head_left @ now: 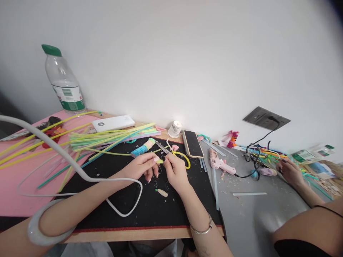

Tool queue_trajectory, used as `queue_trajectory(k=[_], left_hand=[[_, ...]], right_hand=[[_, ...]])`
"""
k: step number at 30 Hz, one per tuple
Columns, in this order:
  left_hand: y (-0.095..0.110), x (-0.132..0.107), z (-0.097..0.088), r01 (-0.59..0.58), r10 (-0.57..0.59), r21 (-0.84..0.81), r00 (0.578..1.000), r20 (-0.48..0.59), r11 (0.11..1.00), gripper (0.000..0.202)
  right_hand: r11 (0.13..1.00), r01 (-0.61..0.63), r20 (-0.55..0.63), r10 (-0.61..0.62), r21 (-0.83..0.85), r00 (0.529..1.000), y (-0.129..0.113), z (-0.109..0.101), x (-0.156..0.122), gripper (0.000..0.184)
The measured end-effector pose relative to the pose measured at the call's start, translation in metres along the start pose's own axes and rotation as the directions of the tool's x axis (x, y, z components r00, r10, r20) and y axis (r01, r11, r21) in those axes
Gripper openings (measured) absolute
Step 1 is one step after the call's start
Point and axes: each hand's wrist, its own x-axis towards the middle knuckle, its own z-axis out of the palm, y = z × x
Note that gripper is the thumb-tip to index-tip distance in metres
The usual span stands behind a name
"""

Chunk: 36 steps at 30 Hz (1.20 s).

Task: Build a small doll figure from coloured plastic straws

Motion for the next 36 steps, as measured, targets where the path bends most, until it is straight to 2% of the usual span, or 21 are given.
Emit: queue_trajectory(k=[5, 8, 12, 14, 16, 17, 18, 20, 22, 26, 29, 31, 34, 36], left_hand=[[-0.003, -0.002, -0.003, -0.151, 0.170, 0.239, 0.984, -0.060, 0.959, 0.022], [-0.003, -0.003, -0.005, -0.188, 0.227, 0.343, 0.971, -0.077, 0.921, 0.018], [0.002, -0.003, -0.009, -0.215, 0.281, 0.446, 0.956, -0.087, 0.869, 0.017], [0.006, -0.002, -0.015, -0.226, 0.369, 0.540, 0.913, -0.172, 0.811, 0.018], [0.007, 0.001, -0.022, -0.203, 0.484, 0.681, 0.838, -0.251, 0.704, 0.020], [0.006, 0.002, -0.026, -0.176, 0.531, 0.758, 0.809, -0.253, 0.628, 0.022], [0.004, 0.004, -0.029, -0.158, 0.559, 0.823, 0.800, -0.218, 0.545, 0.025], [-0.001, 0.007, -0.035, -0.093, 0.534, 0.905, 0.830, -0.160, 0.415, 0.040], [-0.008, 0.010, -0.039, -0.024, 0.473, 0.942, 0.869, -0.146, 0.336, 0.047], [-0.018, 0.012, -0.043, 0.022, 0.472, 0.964, 0.868, -0.150, 0.265, 0.042], [-0.019, 0.015, -0.046, 0.059, 0.460, 0.957, 0.868, -0.190, 0.285, 0.041], [-0.017, 0.016, -0.047, 0.054, 0.453, 0.929, 0.862, -0.229, 0.367, 0.041], [-0.010, 0.016, -0.044, -0.022, 0.443, 0.789, 0.837, -0.322, 0.614, 0.045], [-0.005, 0.015, -0.040, -0.081, 0.390, 0.602, 0.828, -0.402, 0.794, 0.049]], right_hand=[[0.974, -0.104, 0.056, 0.095, 0.202, 0.994, 0.002, 0.002, 0.000, 0.027], [0.922, -0.188, 0.093, 0.166, 0.339, 0.982, 0.005, 0.006, 0.000, 0.023], [0.898, -0.172, -0.013, 0.194, 0.404, 0.981, 0.007, 0.006, 0.001, 0.020], [0.897, -0.150, -0.080, 0.201, 0.415, 0.976, 0.007, 0.004, 0.002, 0.019], [0.880, -0.161, -0.111, 0.234, 0.447, 0.966, 0.006, 0.003, 0.002, 0.019], [0.867, -0.173, -0.115, 0.254, 0.466, 0.960, 0.006, 0.002, 0.002, 0.019], [0.855, -0.184, -0.114, 0.271, 0.485, 0.956, 0.006, 0.002, 0.002, 0.018], [0.833, -0.205, -0.096, 0.294, 0.514, 0.951, 0.008, 0.003, 0.002, 0.019], [0.821, -0.228, -0.067, 0.306, 0.524, 0.950, 0.010, 0.005, 0.001, 0.020], [0.801, -0.275, -0.001, 0.325, 0.532, 0.946, 0.016, 0.011, 0.001, 0.021], [0.766, -0.302, 0.051, 0.334, 0.567, 0.941, 0.018, 0.013, 0.002, 0.021], [0.755, -0.302, 0.057, 0.333, 0.582, 0.941, 0.019, 0.013, 0.003, 0.018], [0.750, -0.302, 0.041, 0.346, 0.589, 0.938, 0.019, 0.012, 0.004, 0.016], [0.716, -0.315, 0.043, 0.370, 0.623, 0.928, 0.018, 0.011, 0.005, 0.017]])
